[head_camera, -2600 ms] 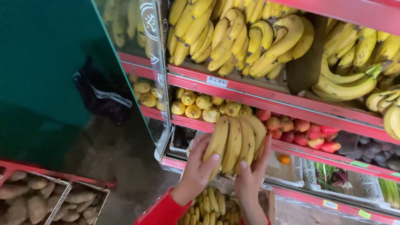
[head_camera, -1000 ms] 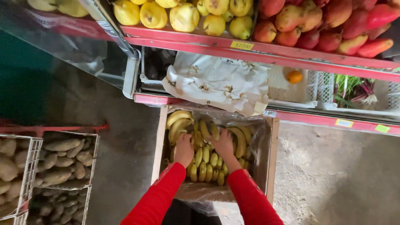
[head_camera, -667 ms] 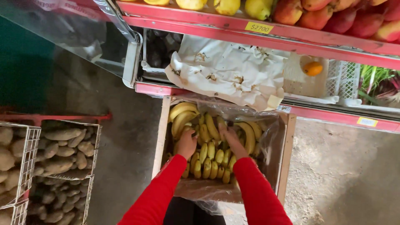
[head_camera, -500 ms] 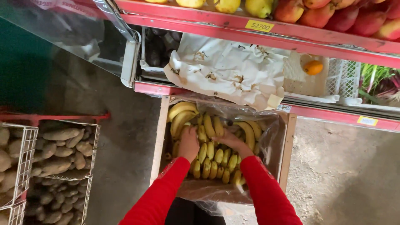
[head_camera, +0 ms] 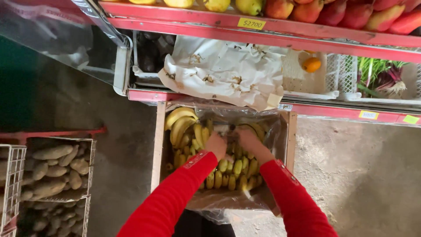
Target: Transfer bananas from a grocery store shelf into a wooden crate while checking for quality.
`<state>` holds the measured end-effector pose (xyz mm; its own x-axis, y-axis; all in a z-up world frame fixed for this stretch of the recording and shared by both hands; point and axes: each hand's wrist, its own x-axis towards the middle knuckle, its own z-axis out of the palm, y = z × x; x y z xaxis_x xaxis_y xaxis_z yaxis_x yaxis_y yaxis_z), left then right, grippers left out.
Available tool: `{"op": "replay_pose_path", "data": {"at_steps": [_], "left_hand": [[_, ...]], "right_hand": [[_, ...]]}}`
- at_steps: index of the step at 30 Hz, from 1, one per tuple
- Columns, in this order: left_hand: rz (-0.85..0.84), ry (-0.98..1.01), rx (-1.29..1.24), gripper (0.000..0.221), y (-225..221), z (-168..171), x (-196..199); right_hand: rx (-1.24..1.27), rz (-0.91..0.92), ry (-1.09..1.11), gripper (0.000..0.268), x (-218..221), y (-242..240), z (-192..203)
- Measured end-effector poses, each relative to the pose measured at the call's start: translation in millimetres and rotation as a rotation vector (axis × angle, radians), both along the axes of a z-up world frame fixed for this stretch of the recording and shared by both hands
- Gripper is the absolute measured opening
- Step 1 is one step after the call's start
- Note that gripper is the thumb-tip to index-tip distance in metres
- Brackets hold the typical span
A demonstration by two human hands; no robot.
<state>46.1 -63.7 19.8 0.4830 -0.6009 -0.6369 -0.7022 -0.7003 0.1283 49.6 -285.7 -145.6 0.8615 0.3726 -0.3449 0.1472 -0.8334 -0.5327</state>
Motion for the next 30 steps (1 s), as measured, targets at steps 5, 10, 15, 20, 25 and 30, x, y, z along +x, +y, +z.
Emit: {"op": "replay_pose_path", "data": {"at_steps": [5,10,15,20,25,30], "left_hand": [[-0.018,-0.215,0.188,0.079,-80.0,-210.9,-68.6],[0.081,-0.153,0.274,0.09,-49.2,-99.5,-22.5],[0.198,-0.18,0.095,0.043,-38.1,-121.4,-27.2],[0.126,-0.226,0.132,0.038,-29.4,-85.8,-32.5],[0.222,-0.39,-0.101,0.031,2.6,-113.4,-65.8],[0.564,-0.444,-0.557,0.016,46.3,-92.3,-71.7]], "right_hand": [[-0.322,0.109,-0.402,0.028,18.6,19.0,37.6],[-0.599,0.327,-0.463,0.032,38.2,19.4,-24.3],[-0.696,0.385,-0.257,0.032,43.8,14.1,-105.3],[-0.611,0.379,-0.375,0.033,37.0,42.9,37.9],[-0.37,0.219,-0.724,0.045,8.5,19.1,128.6],[0.146,-0.034,-0.646,0.044,-15.2,21.0,223.2]]}}
